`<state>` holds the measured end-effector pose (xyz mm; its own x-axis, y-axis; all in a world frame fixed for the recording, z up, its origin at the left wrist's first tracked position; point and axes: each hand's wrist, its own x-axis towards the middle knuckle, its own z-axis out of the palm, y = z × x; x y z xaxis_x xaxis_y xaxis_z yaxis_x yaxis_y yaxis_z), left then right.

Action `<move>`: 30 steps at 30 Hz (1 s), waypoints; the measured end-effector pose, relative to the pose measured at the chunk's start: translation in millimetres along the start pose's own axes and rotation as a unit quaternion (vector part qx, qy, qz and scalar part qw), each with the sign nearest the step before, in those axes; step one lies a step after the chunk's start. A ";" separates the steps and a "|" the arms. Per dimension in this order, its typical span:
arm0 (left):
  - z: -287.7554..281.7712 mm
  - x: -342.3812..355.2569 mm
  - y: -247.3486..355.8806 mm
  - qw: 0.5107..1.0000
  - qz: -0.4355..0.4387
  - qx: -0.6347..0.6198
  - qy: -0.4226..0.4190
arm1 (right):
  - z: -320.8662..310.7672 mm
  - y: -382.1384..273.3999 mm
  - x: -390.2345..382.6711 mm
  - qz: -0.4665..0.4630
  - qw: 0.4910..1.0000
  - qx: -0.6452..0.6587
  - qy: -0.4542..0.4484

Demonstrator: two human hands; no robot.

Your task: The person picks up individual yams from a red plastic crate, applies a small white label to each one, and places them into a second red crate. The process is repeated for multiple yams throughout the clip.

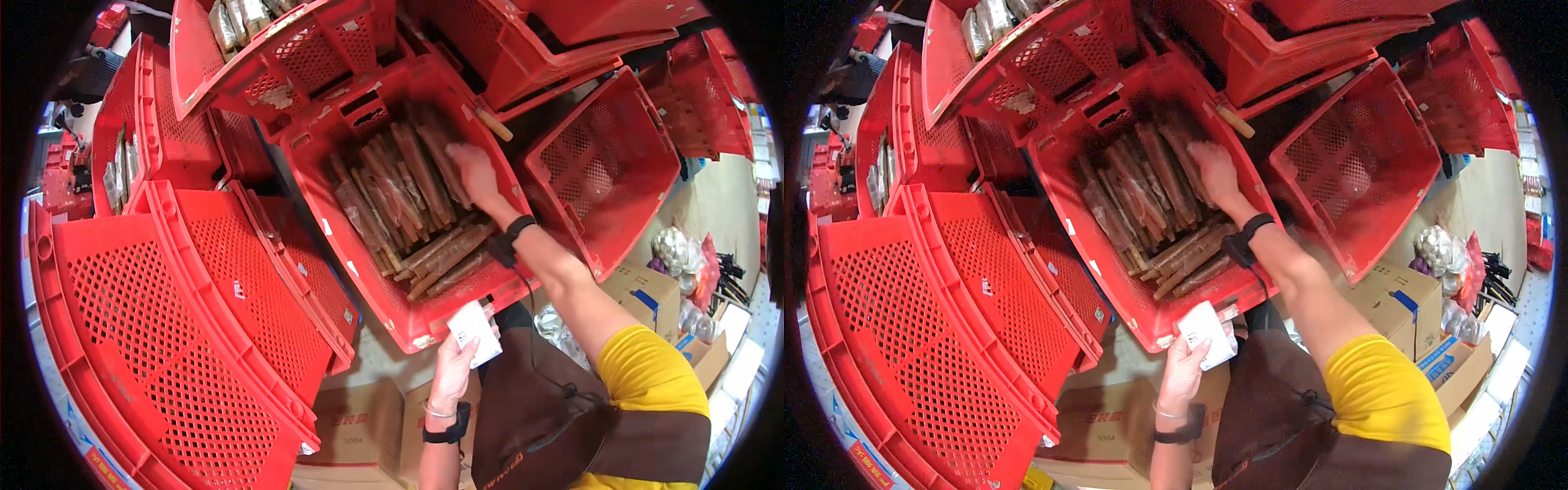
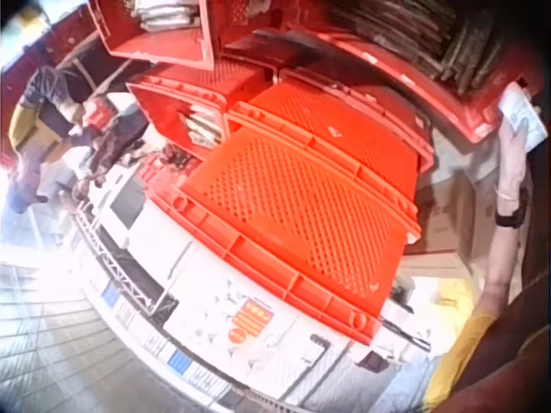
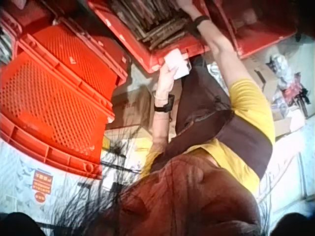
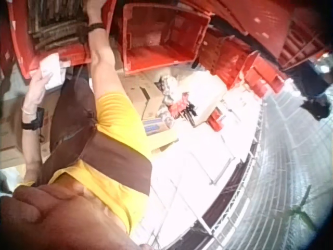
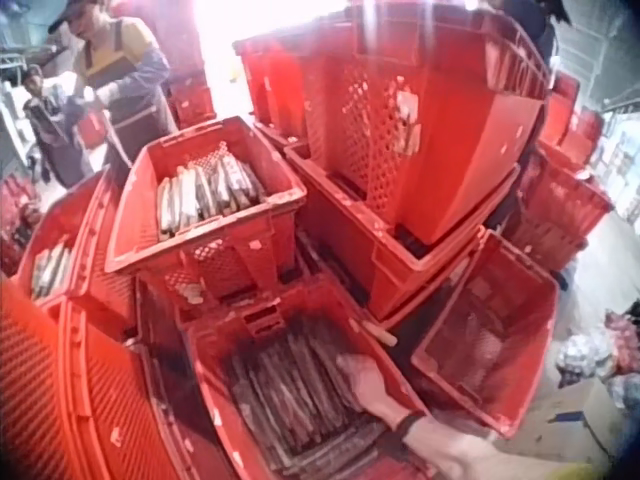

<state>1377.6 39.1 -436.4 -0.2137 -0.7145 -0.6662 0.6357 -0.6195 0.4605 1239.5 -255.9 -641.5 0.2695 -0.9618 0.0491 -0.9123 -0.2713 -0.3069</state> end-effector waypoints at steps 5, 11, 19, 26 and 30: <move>-14.9 -6.9 14.8 0.985 0.079 -0.092 0.121 | 14.1 -50.3 -90.0 -0.089 0.981 -0.117 -0.127; -2.7 -1.5 35.7 0.963 0.166 -0.137 0.162 | -22.0 -50.8 -71.5 -0.186 0.980 -0.037 -0.061; -6.3 -3.0 33.3 0.940 0.207 -0.183 0.200 | -74.4 -85.7 -90.9 -0.076 0.931 0.294 -0.200; 11.4 -18.6 46.4 0.932 0.260 -0.146 0.207 | -160.7 -122.2 -152.9 0.118 0.564 0.569 -0.587; -34.1 -61.9 71.2 0.977 0.153 0.022 0.149 | -178.4 -122.9 -101.9 -0.041 0.527 0.503 -0.683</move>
<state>1461.4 50.4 -382.4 0.2096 -0.7461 -0.6319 0.6024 -0.4105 0.6846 1269.2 -131.4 -439.2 0.8931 0.1636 -0.4190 -0.4402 0.5092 -0.7395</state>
